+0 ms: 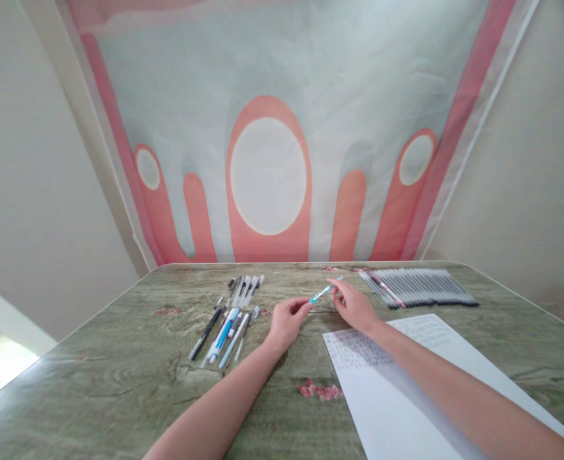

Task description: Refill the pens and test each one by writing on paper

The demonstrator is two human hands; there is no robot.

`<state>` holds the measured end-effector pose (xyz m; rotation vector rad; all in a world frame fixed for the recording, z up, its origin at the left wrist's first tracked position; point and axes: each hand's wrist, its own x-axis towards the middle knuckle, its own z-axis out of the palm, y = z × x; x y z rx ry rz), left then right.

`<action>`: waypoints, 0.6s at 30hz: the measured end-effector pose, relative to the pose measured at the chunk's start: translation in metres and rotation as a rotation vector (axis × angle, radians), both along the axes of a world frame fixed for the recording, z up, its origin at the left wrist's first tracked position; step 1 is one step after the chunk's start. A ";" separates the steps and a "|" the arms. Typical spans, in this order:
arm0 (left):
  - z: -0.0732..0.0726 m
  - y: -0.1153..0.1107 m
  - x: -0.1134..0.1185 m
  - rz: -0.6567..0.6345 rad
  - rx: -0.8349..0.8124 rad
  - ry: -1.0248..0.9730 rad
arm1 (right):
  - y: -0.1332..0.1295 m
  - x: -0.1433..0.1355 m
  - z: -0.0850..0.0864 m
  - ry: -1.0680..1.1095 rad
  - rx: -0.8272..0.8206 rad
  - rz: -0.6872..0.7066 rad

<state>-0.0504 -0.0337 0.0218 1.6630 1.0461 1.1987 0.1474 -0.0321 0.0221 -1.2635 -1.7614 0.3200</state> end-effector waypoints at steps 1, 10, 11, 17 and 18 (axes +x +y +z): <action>0.002 -0.005 0.002 -0.013 0.044 0.037 | 0.001 0.001 -0.002 -0.070 0.009 -0.018; 0.012 -0.045 0.020 -0.332 0.316 0.556 | 0.011 0.012 0.009 -0.006 0.158 -0.202; 0.012 -0.045 0.020 -0.360 0.331 0.600 | 0.011 0.014 0.014 0.040 0.170 -0.193; 0.011 -0.038 0.019 -0.363 0.327 0.633 | 0.007 0.040 0.062 0.340 0.220 -0.240; 0.010 -0.037 0.019 -0.361 0.325 0.632 | 0.006 0.047 0.070 0.388 0.212 -0.254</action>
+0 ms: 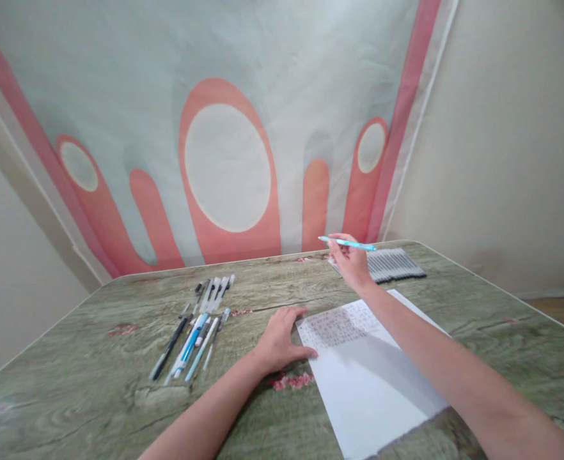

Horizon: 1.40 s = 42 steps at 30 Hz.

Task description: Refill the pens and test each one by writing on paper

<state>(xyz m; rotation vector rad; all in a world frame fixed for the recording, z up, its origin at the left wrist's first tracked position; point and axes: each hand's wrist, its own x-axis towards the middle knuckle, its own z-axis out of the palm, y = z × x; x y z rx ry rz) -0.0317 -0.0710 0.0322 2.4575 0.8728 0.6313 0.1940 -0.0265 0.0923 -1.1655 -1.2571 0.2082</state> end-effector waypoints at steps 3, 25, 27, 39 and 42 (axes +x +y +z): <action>-0.001 0.001 0.000 0.015 0.000 -0.003 | -0.009 0.017 0.017 0.152 -0.037 0.023; 0.005 0.000 0.002 0.036 -0.042 0.006 | -0.129 0.090 -0.085 -0.147 -0.507 0.097; 0.005 0.000 0.003 0.037 -0.048 0.008 | -0.130 0.088 -0.083 -0.234 -0.492 0.111; 0.004 0.001 0.002 0.039 -0.050 -0.004 | -0.130 0.085 -0.081 -0.298 -0.472 0.121; 0.004 0.001 0.002 0.034 -0.052 0.000 | -0.130 0.085 -0.081 -0.297 -0.467 0.119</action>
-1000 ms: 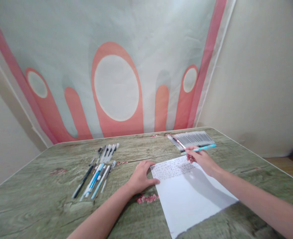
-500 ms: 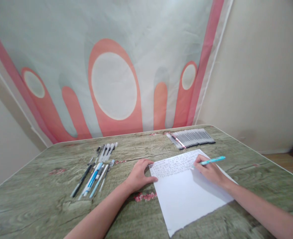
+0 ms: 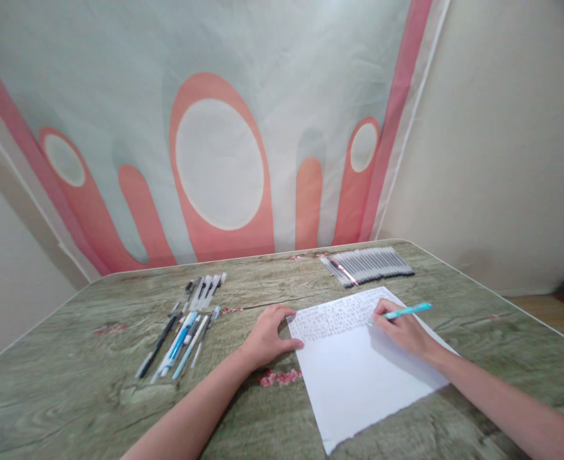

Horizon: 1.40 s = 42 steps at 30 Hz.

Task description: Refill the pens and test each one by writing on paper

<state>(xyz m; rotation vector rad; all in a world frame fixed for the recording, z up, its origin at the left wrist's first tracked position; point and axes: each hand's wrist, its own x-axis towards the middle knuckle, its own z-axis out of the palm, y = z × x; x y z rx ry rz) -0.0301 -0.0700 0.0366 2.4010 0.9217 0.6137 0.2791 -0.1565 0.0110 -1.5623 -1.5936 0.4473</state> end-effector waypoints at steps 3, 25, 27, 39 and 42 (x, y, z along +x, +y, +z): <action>0.000 0.000 0.000 -0.004 0.010 0.002 | -0.001 0.000 0.000 -0.003 -0.009 -0.001; 0.000 0.000 0.000 -0.002 0.009 -0.008 | 0.000 0.003 -0.002 0.035 -0.023 0.023; 0.000 0.000 0.000 -0.005 0.015 -0.009 | 0.000 0.003 -0.002 0.034 -0.015 0.021; -0.002 -0.001 0.000 0.005 0.015 -0.007 | 0.001 0.003 -0.003 0.048 0.003 0.019; -0.002 -0.001 0.000 0.005 0.022 -0.013 | 0.000 0.003 -0.002 0.037 0.000 0.017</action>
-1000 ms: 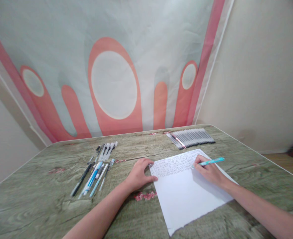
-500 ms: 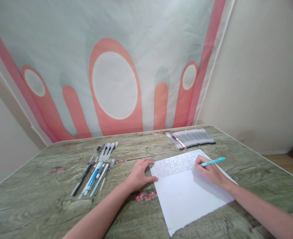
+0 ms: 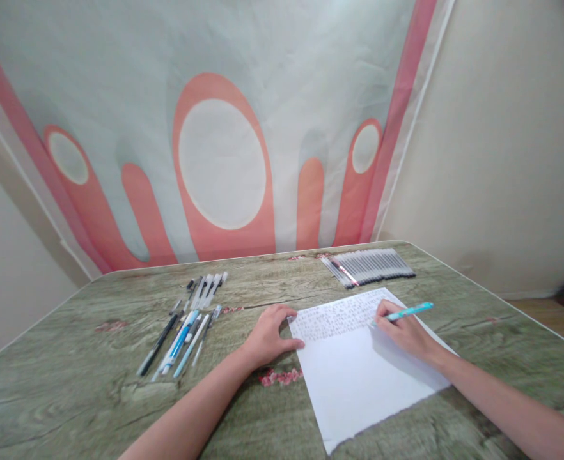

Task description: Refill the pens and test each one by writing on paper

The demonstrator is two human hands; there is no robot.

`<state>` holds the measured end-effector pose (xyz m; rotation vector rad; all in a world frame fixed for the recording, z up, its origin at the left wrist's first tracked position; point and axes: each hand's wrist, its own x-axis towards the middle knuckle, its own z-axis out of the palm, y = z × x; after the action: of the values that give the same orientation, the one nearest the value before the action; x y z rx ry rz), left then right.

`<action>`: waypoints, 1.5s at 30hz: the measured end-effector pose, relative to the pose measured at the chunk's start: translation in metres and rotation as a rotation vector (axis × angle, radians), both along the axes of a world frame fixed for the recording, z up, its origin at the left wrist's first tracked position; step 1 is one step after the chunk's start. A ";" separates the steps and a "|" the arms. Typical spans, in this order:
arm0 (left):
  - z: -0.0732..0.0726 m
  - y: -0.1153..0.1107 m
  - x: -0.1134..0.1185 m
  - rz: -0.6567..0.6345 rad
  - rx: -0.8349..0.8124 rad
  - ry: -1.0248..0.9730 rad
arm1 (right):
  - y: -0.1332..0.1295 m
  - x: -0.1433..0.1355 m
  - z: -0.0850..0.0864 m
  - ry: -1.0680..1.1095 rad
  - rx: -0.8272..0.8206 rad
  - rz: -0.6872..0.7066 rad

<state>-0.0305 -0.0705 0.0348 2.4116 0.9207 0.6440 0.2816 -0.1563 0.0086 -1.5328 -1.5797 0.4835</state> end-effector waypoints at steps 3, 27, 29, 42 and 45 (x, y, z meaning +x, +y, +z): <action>0.000 0.000 0.000 -0.009 -0.001 0.002 | 0.000 0.001 -0.001 0.031 0.008 -0.044; 0.002 -0.004 -0.006 -0.051 -0.125 -0.371 | 0.122 -0.162 0.059 -0.997 0.256 0.161; 0.001 -0.002 -0.007 -0.014 -0.088 -0.361 | 0.125 -0.168 0.053 -1.011 0.280 0.148; 0.006 -0.008 -0.007 -0.097 0.065 -0.284 | 0.123 -0.161 0.035 -0.971 0.316 0.100; 0.005 -0.006 -0.008 -0.088 0.068 -0.264 | 0.124 -0.159 0.033 -0.902 0.299 0.118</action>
<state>-0.0388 -0.0766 0.0400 2.3375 0.6893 0.9461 0.1227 -0.0323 0.0411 -1.4986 -2.2862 -0.4552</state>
